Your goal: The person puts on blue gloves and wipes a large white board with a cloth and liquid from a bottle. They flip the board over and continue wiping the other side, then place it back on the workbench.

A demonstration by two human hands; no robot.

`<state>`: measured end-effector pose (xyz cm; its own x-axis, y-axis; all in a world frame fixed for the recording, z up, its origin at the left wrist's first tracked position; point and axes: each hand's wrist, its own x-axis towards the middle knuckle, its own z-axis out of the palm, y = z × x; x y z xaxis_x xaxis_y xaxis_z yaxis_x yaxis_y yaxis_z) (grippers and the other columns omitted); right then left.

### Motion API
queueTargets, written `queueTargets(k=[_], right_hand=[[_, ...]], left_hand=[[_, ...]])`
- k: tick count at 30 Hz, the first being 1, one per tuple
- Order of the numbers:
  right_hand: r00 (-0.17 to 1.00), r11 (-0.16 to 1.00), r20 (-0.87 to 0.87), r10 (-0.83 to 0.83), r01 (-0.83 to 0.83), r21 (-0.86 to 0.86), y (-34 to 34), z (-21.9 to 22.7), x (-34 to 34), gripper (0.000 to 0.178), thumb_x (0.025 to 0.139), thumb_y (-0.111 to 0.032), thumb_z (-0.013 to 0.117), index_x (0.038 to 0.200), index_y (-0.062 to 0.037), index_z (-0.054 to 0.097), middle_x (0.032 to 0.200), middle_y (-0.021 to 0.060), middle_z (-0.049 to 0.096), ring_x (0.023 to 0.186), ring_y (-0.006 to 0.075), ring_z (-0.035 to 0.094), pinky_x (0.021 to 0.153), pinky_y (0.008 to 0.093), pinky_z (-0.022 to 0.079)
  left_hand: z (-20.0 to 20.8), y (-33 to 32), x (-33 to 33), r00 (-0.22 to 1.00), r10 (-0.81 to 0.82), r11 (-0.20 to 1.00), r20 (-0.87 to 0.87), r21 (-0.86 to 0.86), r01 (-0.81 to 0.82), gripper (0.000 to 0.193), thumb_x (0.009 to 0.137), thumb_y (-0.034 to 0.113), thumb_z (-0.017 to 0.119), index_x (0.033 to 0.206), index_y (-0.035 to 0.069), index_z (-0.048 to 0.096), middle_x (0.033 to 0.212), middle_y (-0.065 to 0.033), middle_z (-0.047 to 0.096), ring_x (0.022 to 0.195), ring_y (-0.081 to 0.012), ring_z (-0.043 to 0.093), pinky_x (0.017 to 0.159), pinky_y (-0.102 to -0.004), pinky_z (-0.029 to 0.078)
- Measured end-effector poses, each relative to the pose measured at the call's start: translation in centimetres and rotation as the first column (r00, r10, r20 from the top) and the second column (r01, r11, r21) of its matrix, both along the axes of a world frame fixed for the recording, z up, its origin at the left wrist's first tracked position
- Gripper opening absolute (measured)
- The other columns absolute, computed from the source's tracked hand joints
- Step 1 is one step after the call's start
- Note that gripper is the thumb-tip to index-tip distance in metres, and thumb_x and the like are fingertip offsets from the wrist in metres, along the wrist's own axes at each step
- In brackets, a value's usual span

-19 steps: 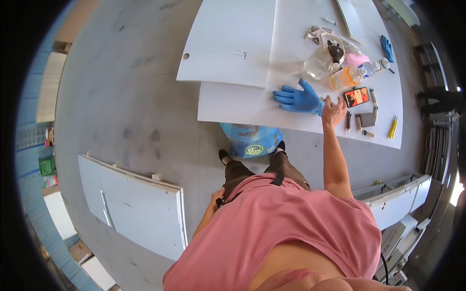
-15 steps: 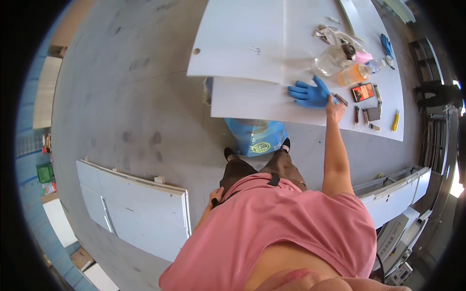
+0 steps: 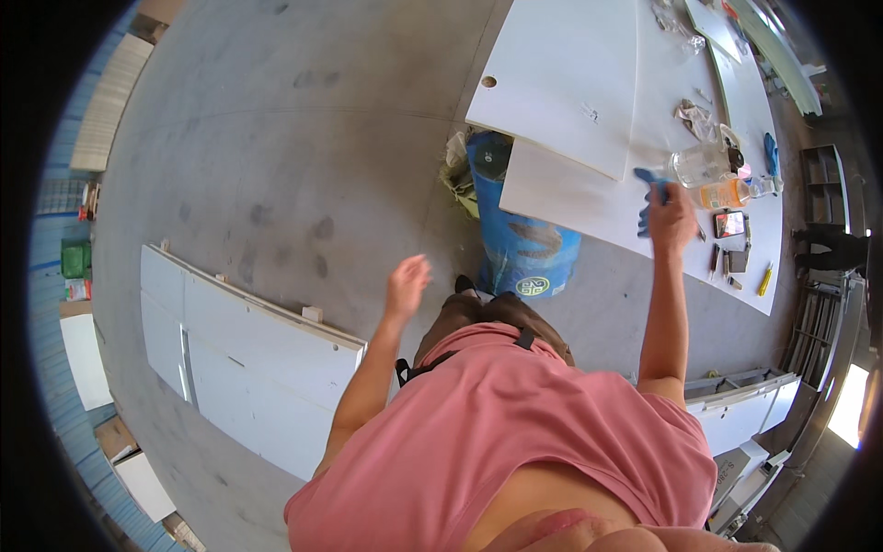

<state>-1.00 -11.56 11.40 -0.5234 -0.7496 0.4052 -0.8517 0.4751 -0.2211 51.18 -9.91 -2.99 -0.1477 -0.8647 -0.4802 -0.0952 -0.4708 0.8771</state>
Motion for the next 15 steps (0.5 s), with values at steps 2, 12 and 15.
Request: queueTargets(k=[2, 12, 15], right_hand=[[0.957, 0.951, -0.083, 0.279, -0.287, -0.114, -0.5, 0.6, 6.1, 0.01, 0.087, -0.02, 0.074, 0.095, -0.0152, 0.07, 0.091, 0.0056, 0.071, 0.089, 0.0302, 0.07, 0.069, 0.0434, 0.054], [0.509, 0.635, 0.431, 0.745, -0.741, -0.221, 3.3, 0.3, 26.4, 0.021, 0.083, -0.016, 0.075, 0.099, -0.0049, 0.069, 0.094, 0.012, 0.07, 0.088, 0.033, 0.068, 0.073, 0.0439, 0.057], [0.482, 0.6, 0.465, 0.742, -0.787, -0.142, 4.5, -0.1, 28.0, 0.022, 0.089, -0.018, 0.07, 0.104, -0.0023, 0.069, 0.101, 0.014, 0.068, 0.091, 0.0344, 0.067, 0.075, 0.0449, 0.057]], left_hand=[[8.5, -2.5, -7.3, 0.984, -0.094, 0.995, -0.149, -0.038, 0.089, 0.035, 0.108, 0.024, 0.064, 0.135, 0.003, 0.064, 0.109, -0.0055, 0.071, 0.089, -0.0117, 0.068, 0.075, -0.0254, 0.057], [11.1, -2.6, -12.4, 0.904, 0.08, 0.995, -0.421, 0.083, -0.05, 0.025, 0.104, 0.023, 0.07, 0.116, 0.0, 0.071, 0.103, -0.0035, 0.07, 0.092, -0.0097, 0.066, 0.079, -0.025, 0.053], [10.0, -1.7, -10.5, 0.911, 0.15, 0.987, -0.383, 0.118, -0.113, 0.026, 0.104, 0.02, 0.071, 0.118, -0.001, 0.068, 0.105, -0.0056, 0.071, 0.093, -0.0115, 0.067, 0.081, -0.0264, 0.055]])
